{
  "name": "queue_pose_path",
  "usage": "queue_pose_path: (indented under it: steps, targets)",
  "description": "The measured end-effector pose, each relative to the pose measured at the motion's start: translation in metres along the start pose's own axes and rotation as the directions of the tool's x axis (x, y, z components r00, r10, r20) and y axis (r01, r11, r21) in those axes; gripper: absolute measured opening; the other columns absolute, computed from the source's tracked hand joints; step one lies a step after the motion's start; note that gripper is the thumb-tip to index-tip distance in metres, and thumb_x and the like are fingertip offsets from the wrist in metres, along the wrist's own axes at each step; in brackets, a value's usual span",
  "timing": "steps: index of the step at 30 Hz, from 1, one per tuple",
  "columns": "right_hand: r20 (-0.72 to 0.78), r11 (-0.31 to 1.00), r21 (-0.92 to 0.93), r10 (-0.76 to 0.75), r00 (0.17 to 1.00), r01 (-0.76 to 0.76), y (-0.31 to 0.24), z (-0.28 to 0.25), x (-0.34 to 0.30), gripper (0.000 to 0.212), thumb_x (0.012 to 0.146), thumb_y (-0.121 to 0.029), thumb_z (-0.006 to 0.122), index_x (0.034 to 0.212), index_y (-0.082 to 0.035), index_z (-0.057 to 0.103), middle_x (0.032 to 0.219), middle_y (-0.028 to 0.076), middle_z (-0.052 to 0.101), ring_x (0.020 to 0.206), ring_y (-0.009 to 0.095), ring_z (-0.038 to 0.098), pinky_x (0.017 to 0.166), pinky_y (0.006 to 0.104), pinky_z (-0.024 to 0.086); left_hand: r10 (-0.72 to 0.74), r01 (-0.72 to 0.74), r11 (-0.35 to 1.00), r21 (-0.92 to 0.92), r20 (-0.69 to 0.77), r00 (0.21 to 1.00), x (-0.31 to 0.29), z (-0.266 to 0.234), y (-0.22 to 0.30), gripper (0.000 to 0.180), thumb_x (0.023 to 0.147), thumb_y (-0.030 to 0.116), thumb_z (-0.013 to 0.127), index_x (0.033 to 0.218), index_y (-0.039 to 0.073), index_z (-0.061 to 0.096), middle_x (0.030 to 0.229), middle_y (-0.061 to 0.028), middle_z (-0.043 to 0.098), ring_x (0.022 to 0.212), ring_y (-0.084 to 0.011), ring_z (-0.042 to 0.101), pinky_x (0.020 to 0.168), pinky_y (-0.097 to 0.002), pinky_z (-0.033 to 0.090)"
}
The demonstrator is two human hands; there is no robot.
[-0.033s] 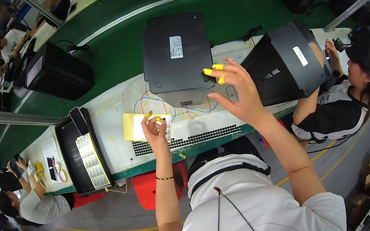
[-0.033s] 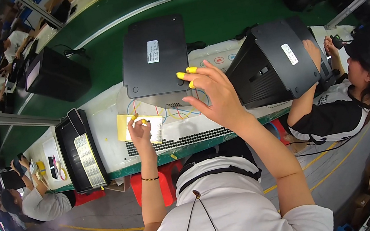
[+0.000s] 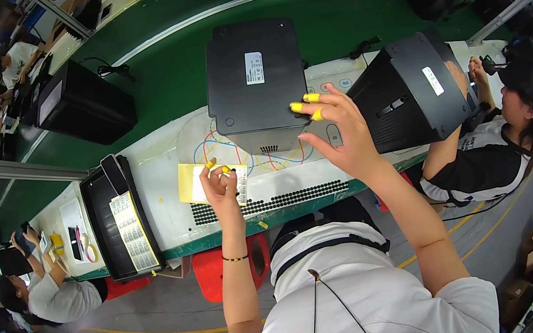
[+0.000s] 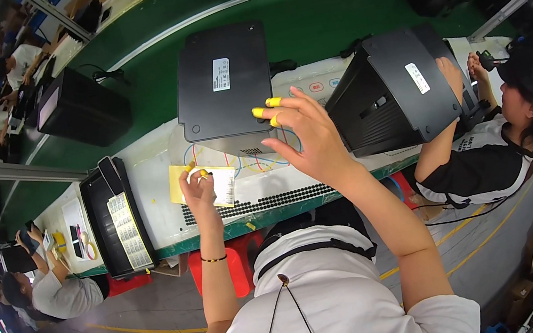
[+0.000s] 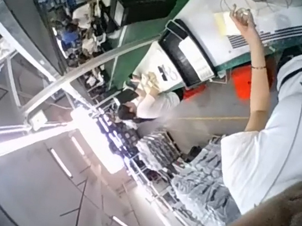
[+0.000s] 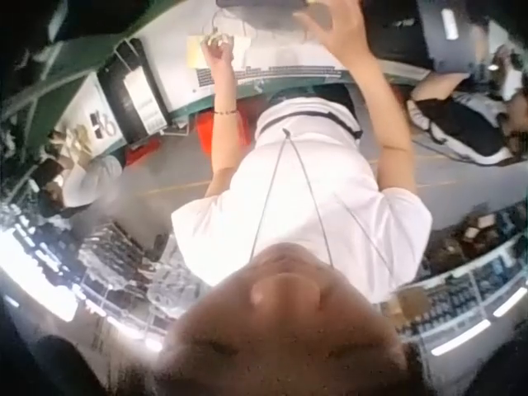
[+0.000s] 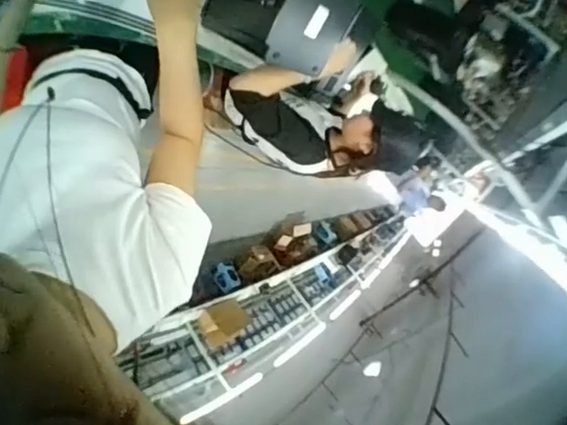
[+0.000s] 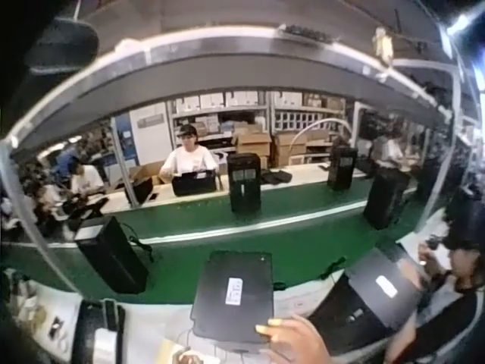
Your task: The person applies product labels and stickers by hand to the bottom of electronic device housings on an assembly line.
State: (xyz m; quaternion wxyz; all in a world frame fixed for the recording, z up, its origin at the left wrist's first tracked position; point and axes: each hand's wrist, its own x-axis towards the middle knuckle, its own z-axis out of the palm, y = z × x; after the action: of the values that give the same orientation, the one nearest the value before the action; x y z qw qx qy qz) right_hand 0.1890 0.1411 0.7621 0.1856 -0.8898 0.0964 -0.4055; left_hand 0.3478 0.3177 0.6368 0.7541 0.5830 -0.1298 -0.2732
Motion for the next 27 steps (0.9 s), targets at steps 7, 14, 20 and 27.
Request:
queue_pose_path:
  steps: [7, 14, 20, 27]
  targets:
    - [-0.048, 0.978, 0.190, 0.101, 0.994, -0.091, 0.008, 0.014, -0.003, 0.041, 0.076, 0.000, 0.074, 0.104, -0.007, 0.046, 0.099, 0.007, 0.066, 0.104, 0.023, 0.059, 0.109, 0.0525, 0.033, 0.237, -0.248, 0.966, 0.070, 0.140, 0.961, 0.003, 0.017, 0.094, 0.046, 0.091, -0.002, 0.057, 0.131, 0.005, 0.037, 0.112, -0.0025, 0.048, 0.074, -0.0037, 0.052, 0.060, -0.0158, 0.037]
    - [-0.072, 0.987, 0.145, 0.076, 0.994, -0.065, 0.011, 0.019, -0.008, 0.039, 0.076, 0.003, 0.073, 0.103, -0.006, 0.046, 0.099, 0.007, 0.066, 0.102, 0.022, 0.060, 0.110, 0.0523, 0.032, 0.407, -0.493, 0.774, 0.397, 0.285, 0.868, 0.027, 0.042, 0.134, 0.043, 0.091, -0.005, 0.054, 0.130, 0.002, 0.038, 0.110, -0.0080, 0.054, 0.056, -0.0059, 0.052, 0.052, -0.0201, 0.036]
    - [-0.087, 0.987, 0.144, 0.082, 0.993, -0.069, 0.009, 0.019, -0.008, 0.039, 0.076, 0.002, 0.074, 0.103, -0.005, 0.047, 0.099, 0.007, 0.067, 0.100, 0.022, 0.060, 0.108, 0.0524, 0.035, 0.397, -0.645, 0.374, 0.666, 0.514, 0.760, 0.036, 0.056, 0.139, 0.037, 0.087, -0.001, 0.056, 0.122, 0.006, 0.047, 0.098, -0.0102, 0.061, 0.061, -0.0306, 0.061, 0.055, -0.0383, 0.047]
    - [-0.084, 0.989, 0.128, 0.089, 0.992, -0.078, 0.009, 0.019, -0.007, 0.038, 0.074, 0.002, 0.075, 0.101, -0.006, 0.049, 0.099, 0.007, 0.068, 0.097, 0.024, 0.061, 0.105, 0.0520, 0.039, 0.384, -0.658, 0.143, 0.739, 0.571, 0.725, 0.037, 0.066, 0.144, 0.033, 0.084, -0.001, 0.054, 0.116, 0.007, 0.051, 0.098, -0.0098, 0.062, 0.063, -0.0334, 0.063, 0.051, -0.0412, 0.048]
